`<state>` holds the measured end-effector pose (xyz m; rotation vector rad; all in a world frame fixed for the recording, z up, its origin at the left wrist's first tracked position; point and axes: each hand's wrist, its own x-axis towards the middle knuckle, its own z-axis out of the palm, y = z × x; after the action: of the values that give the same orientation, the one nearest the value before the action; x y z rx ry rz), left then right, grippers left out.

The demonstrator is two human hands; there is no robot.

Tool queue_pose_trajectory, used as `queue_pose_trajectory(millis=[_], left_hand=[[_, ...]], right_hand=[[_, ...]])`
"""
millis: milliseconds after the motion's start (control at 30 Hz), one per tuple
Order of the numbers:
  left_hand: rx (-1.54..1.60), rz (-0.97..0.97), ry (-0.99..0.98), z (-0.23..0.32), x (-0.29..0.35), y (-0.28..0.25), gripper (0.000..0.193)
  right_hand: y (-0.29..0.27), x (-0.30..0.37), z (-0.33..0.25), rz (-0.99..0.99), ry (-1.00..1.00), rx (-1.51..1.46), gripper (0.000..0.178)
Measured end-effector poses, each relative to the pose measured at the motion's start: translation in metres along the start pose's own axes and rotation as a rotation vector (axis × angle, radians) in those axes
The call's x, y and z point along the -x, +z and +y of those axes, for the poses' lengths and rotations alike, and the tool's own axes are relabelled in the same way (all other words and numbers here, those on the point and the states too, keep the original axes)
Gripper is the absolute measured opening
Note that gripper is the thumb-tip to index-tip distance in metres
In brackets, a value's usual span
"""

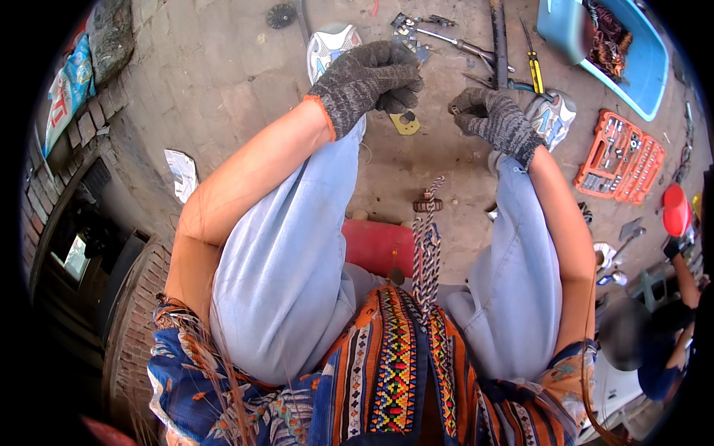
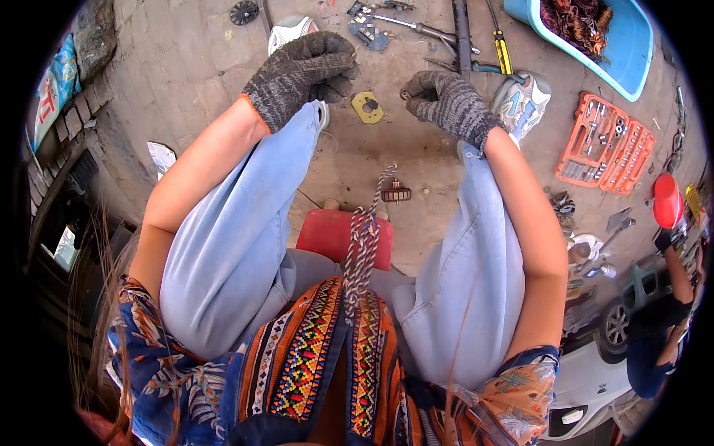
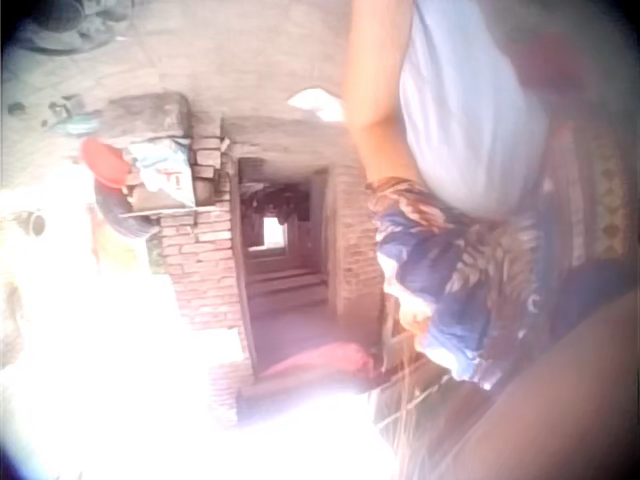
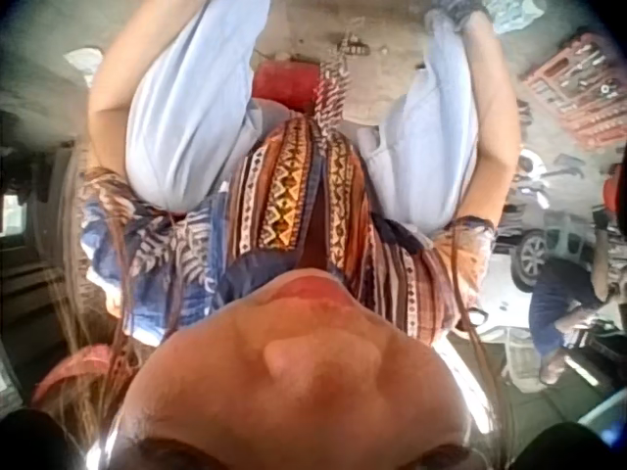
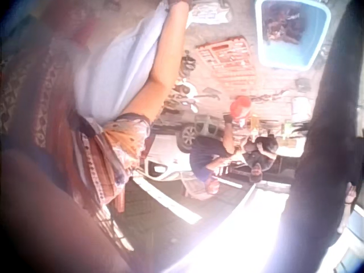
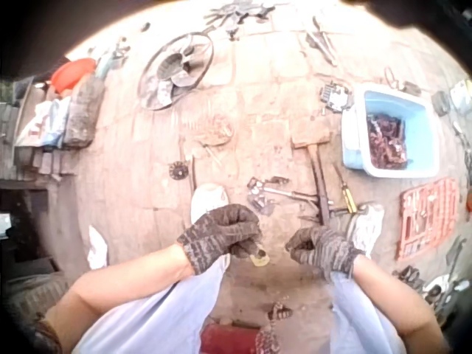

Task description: The person sits cross-legged on a stool and uses a hammer and screwdriver to disassemble a metal lock mechanism. They remove the internal components, including a spring and pins, and place them on the ground.

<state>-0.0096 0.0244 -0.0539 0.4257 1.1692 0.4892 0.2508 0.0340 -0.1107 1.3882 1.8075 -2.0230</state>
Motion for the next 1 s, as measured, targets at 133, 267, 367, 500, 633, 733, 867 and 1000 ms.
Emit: queue_pose_trajectory(millis=[133, 267, 367, 500, 633, 733, 867, 1000], left_hand=[[-0.066, -0.033, 0.156, 0.005, 0.003, 0.007, 0.021], [-0.16, -0.152, 0.203, 0.007, 0.007, 0.011, 0.03], [-0.387, -0.144, 0.387, 0.004, 0.007, 0.012, 0.03], [-0.491, -0.146, 0.497, 0.004, 0.006, 0.01, 0.029], [-0.291, -0.223, 0.306, 0.007, 0.012, 0.016, 0.03], [-0.294, -0.21, 0.205, 0.008, 0.01, 0.015, 0.032], [-0.197, -0.219, 0.051, 0.009, 0.009, 0.011, 0.035], [0.208, -0.228, -0.004, 0.001, 0.0, -0.004, 0.035]], right_hand=[[0.006, 0.009, -0.018, -0.14, -0.05, -0.582, 0.025], [0.004, 0.017, -0.041, -0.078, -0.12, -0.507, 0.027], [0.001, 0.022, -0.054, -0.028, -0.168, -0.408, 0.028], [0.0, 0.023, -0.061, 0.017, -0.16, -0.477, 0.029], [0.005, 0.02, -0.063, 0.135, -0.177, -0.642, 0.028], [0.016, 0.012, -0.054, 0.228, -0.213, -0.589, 0.028], [0.002, 0.014, -0.051, -0.006, -0.112, -0.605, 0.026], [-0.031, 0.007, 0.006, 0.534, 0.056, -0.144, 0.029]])
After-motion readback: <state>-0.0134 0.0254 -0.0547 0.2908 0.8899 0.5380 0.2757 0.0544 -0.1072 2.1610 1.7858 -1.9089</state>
